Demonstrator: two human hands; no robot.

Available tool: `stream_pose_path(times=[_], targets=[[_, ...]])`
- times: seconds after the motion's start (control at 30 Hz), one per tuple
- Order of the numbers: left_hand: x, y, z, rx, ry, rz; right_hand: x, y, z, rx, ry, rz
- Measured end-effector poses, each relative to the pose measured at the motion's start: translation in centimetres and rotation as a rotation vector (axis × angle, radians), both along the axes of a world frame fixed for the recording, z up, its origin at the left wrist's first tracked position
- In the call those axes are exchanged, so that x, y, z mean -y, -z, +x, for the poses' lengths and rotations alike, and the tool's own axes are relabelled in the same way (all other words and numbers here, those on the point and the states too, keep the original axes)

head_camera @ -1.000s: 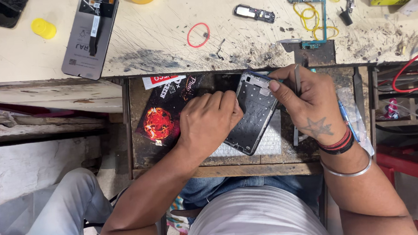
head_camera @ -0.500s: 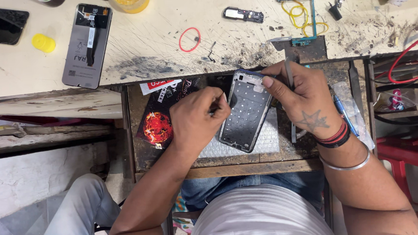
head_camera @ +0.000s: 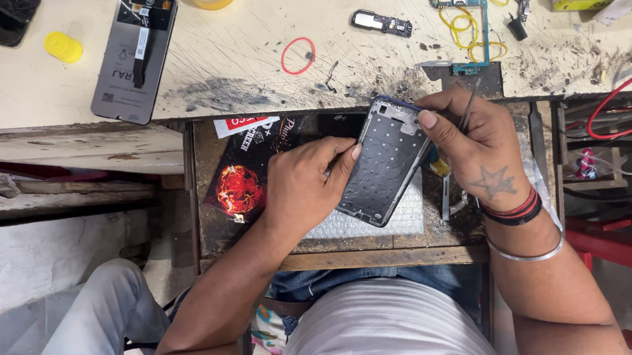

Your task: The person uses a metal spudger to pry and scrape the edges and interior of a disassembled smartphone chassis. They work along the frame and around the camera cutout, removing residue and adjusting internal components.

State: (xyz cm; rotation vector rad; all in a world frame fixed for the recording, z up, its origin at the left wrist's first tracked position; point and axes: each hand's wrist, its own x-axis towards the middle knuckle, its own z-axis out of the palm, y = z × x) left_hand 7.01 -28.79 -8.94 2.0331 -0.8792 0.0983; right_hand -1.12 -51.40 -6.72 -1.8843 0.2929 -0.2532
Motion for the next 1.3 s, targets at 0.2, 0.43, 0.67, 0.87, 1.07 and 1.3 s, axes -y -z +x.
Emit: stream_pose_path(times=[0.2, 0.43, 0.67, 0.87, 1.07, 1.3], targets=[[-0.1, 0.2, -0.7, 0.269, 0.009, 0.027, -0.2, 0.0, -0.3, -0.015, -0.008, -0.085], [-1.1, -0.6, -1.1, 0.488, 0.056, 0.168, -1.0, -0.1, -0.7, -0.011, -0.061, -0.130], [-0.9, -0.6, -1.0, 0.495, 0.027, 0.202, -1.0, 0.1, -0.5, 0.024, -0.086, -0.103], [-0.3, 0.4, -0.5, 0.311, 0.000, 0.074, -0.2, 0.4, -0.3, -0.023, -0.056, -0.082], [-0.2, -0.2, 0.0, -0.037, -0.052, -0.091, 0.4, 0.3, -0.1, 0.021, -0.102, -0.053], [-0.2, -1.8, -0.9, 0.109, -0.005, -0.174, -0.1, 0.0, -0.3, -0.016, -0.182, -0.115]])
